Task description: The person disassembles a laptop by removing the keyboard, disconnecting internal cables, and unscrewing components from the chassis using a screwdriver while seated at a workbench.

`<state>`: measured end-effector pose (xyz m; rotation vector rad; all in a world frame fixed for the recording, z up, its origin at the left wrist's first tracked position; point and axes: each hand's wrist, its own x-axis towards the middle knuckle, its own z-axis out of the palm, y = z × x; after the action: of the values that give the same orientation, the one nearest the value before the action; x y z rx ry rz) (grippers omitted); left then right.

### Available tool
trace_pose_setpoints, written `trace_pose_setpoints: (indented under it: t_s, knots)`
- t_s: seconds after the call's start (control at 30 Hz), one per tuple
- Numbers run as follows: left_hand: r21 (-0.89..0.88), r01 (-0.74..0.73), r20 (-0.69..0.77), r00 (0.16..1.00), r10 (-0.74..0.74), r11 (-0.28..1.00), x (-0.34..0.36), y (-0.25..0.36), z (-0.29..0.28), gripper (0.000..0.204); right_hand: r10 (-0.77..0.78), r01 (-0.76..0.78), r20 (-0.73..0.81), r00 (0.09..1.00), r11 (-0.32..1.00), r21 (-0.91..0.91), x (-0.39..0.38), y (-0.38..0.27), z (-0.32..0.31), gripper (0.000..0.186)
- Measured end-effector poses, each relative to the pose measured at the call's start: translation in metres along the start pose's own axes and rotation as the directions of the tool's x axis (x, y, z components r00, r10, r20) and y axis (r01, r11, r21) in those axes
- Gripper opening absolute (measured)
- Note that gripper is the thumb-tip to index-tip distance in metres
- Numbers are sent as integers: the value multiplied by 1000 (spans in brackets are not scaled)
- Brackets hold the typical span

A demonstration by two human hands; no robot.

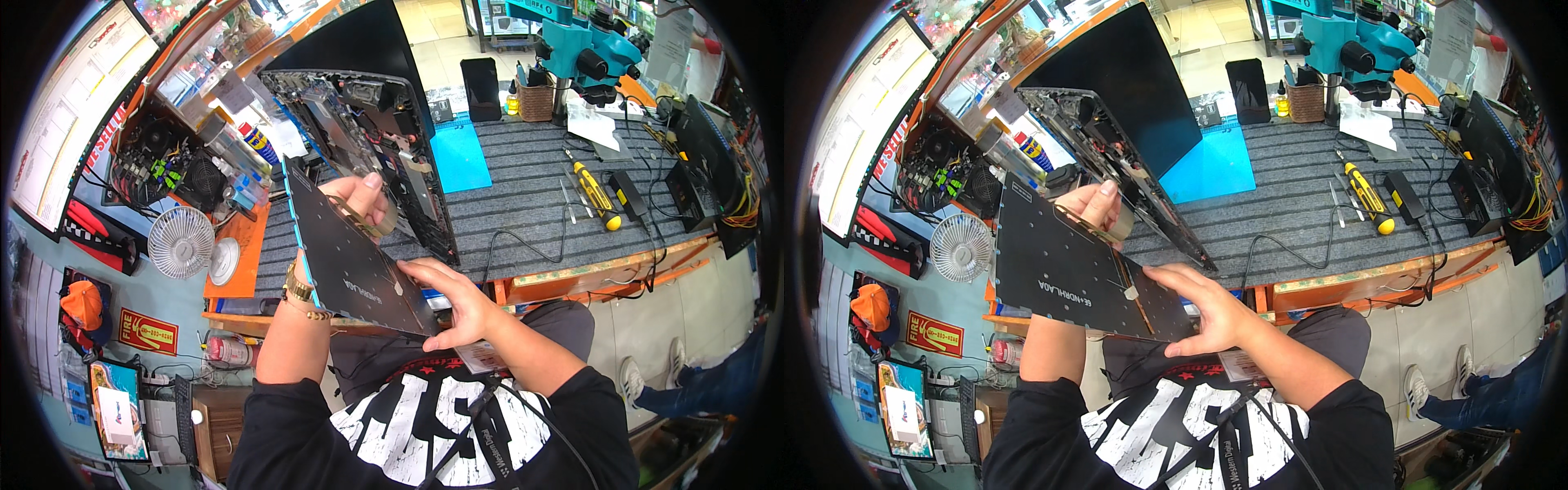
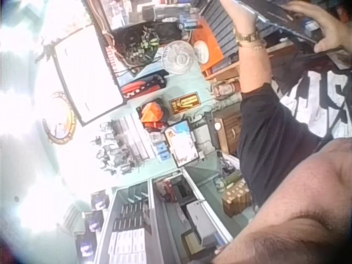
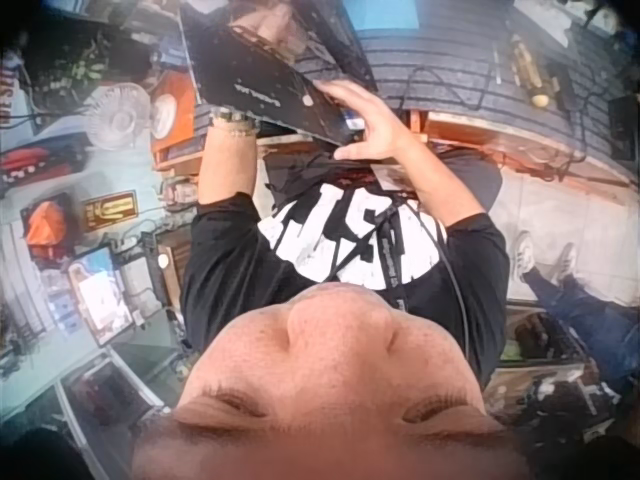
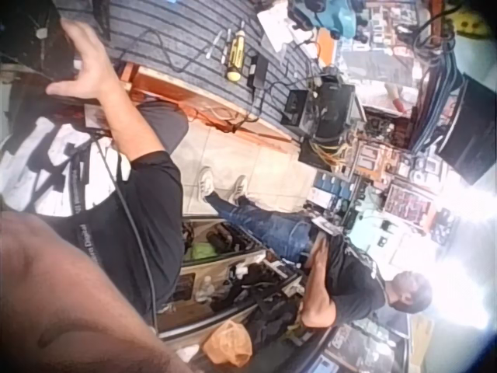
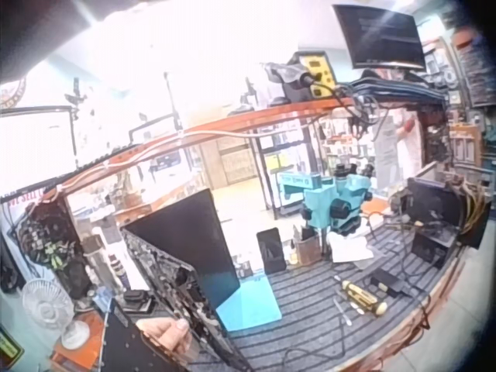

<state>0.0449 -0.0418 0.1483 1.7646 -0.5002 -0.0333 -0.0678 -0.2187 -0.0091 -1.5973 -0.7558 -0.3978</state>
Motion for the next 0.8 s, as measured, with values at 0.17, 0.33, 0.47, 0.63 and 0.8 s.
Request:
trace_pose_setpoints:
  t_s: [0.17, 0.33, 0.47, 0.63, 0.8]
  knots:
    - [44, 271, 137, 952, -275, 961, -1, 15, -1, 57, 33, -33, 18, 999, 999, 9, -1, -1, 0, 118]
    - [-43, 240, 203, 953, -226, 970, 4, 17, 0, 56, 13, -13, 12, 1000, 1000, -2, -1, -1, 0, 118]
    - [-96, 316, 222, 931, -289, 944, 5, 16, 0, 53, 10, -10, 9, 1000, 1000, 8, -1, -2, 0, 117]
    - [-87, 295, 231, 935, -269, 951, 5, 15, 0, 53, -6, 6, 9, 1000, 1000, -2, 0, -2, -1, 117]
    - [-117, 302, 251, 931, -266, 946, 6, 12, 1, 54, -39, 39, -2, 999, 999, -3, 0, -1, 0, 117]
